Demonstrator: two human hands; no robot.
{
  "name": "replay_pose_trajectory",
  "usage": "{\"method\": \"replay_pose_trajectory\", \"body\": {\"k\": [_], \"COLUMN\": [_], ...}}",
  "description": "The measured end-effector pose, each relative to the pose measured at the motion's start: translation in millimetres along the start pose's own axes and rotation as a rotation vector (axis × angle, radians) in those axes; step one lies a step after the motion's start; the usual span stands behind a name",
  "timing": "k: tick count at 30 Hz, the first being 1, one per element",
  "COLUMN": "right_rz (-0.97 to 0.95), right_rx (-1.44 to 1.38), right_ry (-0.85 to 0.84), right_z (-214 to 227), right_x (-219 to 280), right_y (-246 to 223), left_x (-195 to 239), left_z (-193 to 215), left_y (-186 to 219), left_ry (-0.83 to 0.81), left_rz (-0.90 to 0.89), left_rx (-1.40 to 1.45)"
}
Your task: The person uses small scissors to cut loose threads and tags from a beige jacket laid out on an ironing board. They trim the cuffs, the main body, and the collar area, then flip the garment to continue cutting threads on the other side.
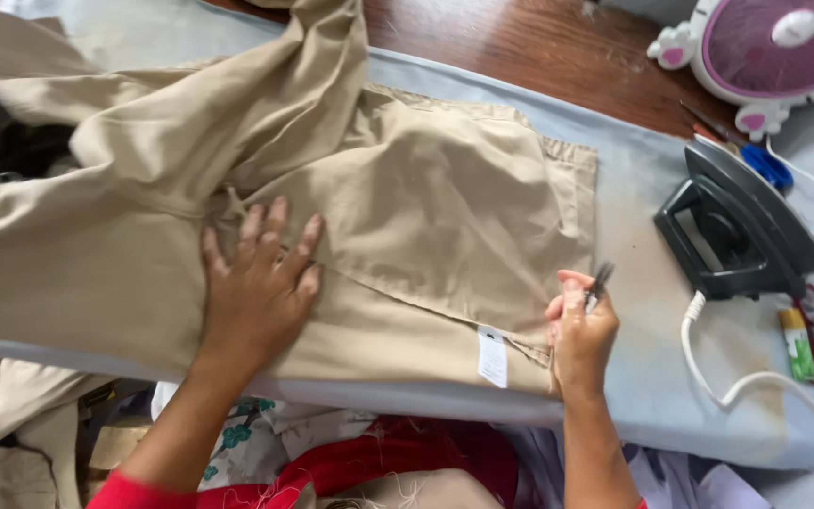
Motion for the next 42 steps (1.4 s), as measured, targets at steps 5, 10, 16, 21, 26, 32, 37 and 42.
{"method": "replay_pose_trajectory", "body": {"k": [5, 10, 16, 21, 26, 32, 37, 42], "right_rz": [-0.121, 0.202, 0.346, 0.364, 0.477, 0.711, 0.6, 0.467], "right_rx": [-0.317, 0.456, 0.62, -0.058, 0.16, 0.508, 0.768, 0.527], "right_ry": [0.08, -0.219, -0.16, -0.684, -0.646, -0.551, -0.542, -0.553], "right_z": [35.0, 16.0, 13.6, 15.5, -7.9, -85.2, -84.0, -61.4], "right_x": [-14.5, -15.9, -12.0, 37.3, 35.6, 40.3, 29.0, 50.1], "right_y": [25.4, -15.7, 1.1, -38.5, -67.4, -74.3, -30.7, -47.2], "left_x": [0.4, -17.0, -5.1, 0.7, 10.9, 34.3, 41.6, 34.7], "left_z": [3.5, 49.2, -41.8, -23.2, -26.2, -2.8, -5.3, 2.6], "left_y": [9.0, 108.6, 182.5, 156.0, 153.2, 161.5, 153.5, 160.9], "left_ry": [-0.001, 0.207, 0.05, 0.199, 0.286, 0.404, 0.405, 0.323], "left_rz": [0.008, -0.165, -0.271, -0.222, -0.246, -0.296, -0.274, -0.268], "left_rx": [-0.083, 0.176, 0.437, 0.593, 0.6, 0.464, 0.495, 0.443]}}
Point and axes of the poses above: each hand's wrist, its own x-axis away from the middle knuckle, its own z-axis out of the back of the hand, y = z × x, the point moved 10 cm from there along -x, towards the middle knuckle, and after that the axes turned 6 degrees about -y, right-handed, at the moved point
